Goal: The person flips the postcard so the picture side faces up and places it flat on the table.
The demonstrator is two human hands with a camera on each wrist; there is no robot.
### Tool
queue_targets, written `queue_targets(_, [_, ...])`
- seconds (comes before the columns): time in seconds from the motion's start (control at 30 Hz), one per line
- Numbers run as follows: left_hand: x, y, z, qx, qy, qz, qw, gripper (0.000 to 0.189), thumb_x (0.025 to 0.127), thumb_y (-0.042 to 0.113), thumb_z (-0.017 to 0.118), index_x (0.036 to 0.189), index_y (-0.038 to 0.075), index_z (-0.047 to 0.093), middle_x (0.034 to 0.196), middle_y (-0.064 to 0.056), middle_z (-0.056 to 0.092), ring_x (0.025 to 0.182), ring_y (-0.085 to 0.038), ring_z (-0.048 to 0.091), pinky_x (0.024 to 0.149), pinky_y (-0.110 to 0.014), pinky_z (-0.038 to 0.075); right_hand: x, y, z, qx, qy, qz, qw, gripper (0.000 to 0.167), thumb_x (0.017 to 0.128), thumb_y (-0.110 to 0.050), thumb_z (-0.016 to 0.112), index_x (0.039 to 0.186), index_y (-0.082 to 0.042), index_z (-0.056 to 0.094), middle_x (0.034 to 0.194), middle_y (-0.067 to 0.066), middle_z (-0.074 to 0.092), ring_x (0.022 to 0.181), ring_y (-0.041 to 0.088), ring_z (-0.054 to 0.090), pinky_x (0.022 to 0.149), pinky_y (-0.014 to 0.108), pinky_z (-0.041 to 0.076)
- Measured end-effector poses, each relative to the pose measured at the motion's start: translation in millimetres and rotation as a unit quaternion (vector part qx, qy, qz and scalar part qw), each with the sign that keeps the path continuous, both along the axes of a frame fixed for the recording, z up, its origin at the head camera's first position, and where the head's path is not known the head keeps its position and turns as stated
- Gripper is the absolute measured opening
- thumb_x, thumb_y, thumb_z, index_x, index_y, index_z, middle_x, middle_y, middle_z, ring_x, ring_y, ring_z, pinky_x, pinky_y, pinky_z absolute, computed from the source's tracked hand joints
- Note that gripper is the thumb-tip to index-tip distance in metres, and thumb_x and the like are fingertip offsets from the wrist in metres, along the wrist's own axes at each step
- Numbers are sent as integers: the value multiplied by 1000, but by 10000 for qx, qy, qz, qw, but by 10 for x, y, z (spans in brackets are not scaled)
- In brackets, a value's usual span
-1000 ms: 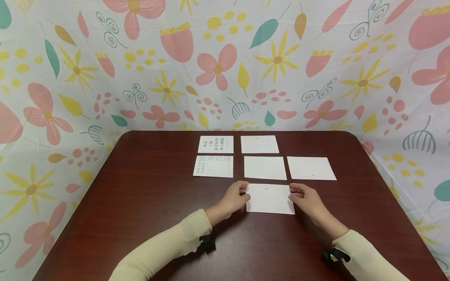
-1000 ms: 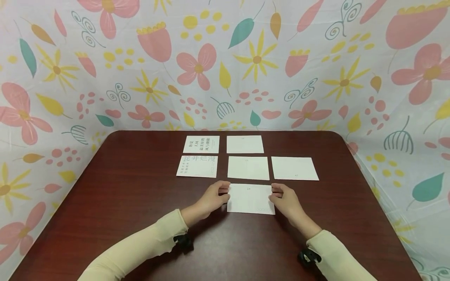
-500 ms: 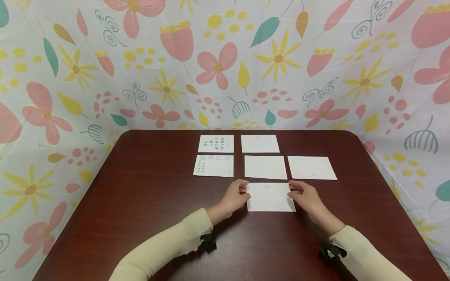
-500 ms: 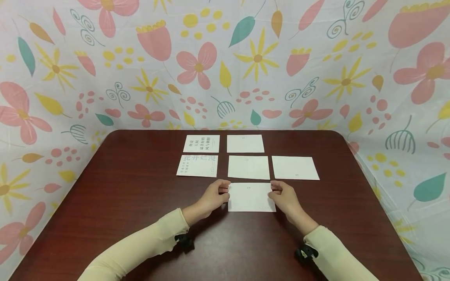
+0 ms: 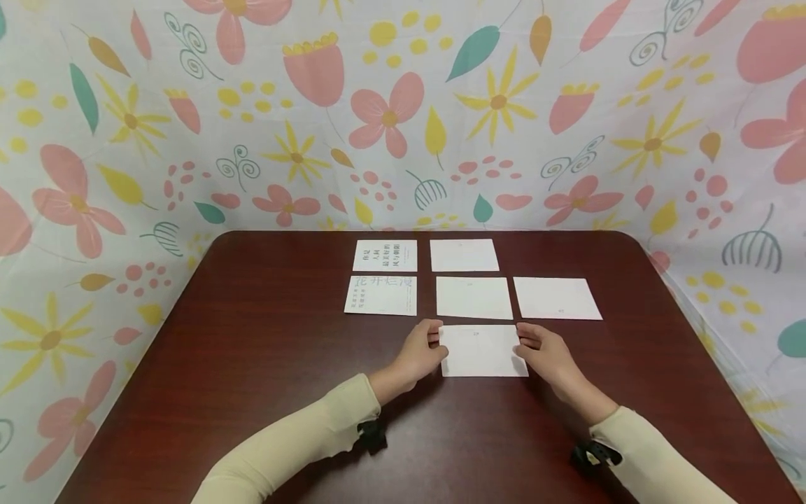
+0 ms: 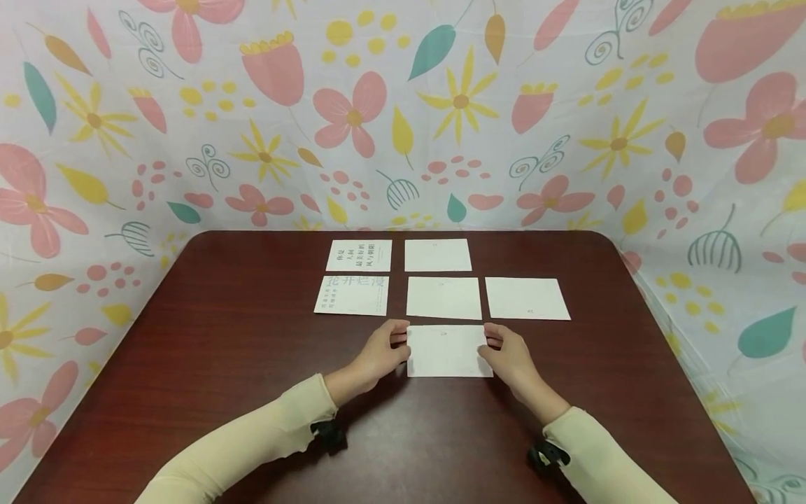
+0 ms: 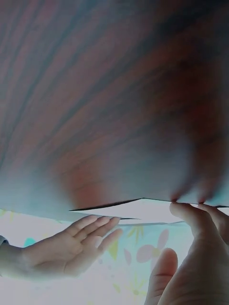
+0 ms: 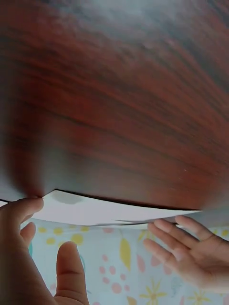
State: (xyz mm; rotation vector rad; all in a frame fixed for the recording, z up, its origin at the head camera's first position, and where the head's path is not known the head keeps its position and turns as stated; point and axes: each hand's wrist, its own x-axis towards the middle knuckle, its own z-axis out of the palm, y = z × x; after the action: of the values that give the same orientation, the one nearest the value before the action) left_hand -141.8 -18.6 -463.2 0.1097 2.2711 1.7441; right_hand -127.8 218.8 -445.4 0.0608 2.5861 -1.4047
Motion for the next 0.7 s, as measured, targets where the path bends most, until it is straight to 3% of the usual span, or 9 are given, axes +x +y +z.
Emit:
queue_targets(0.27, [-19, 16, -19, 232, 34, 253, 9994, 50, 81, -8, 54, 130, -9, 46, 127, -24, 48, 116, -36, 49, 92, -41, 48, -93, -21, -1, -298, -318, -212, 9988, 53, 95, -6, 52, 139, 17, 35, 136, 35, 42, 123, 44, 45, 99, 50, 43])
queue_targets(0.43, [-31, 8, -36, 126, 102, 241, 9996, 50, 79, -9, 54, 129, -9, 47, 121, -24, 49, 113, -35, 50, 89, -39, 49, -101, -16, -24, -428, -410, -302, 9978, 51, 94, -4, 50, 139, 14, 36, 139, 32, 42, 124, 42, 43, 100, 48, 42])
queue_targets(0.7, [-41, 11, -40, -107, 155, 215, 9996, 53, 78, -9, 55, 130, -8, 48, 120, -21, 48, 113, -34, 50, 89, -41, 48, -91, -16, -67, -588, -296, -385, 9971, 59, 87, 7, 53, 143, 10, 34, 135, 32, 42, 118, 41, 48, 73, 20, 48])
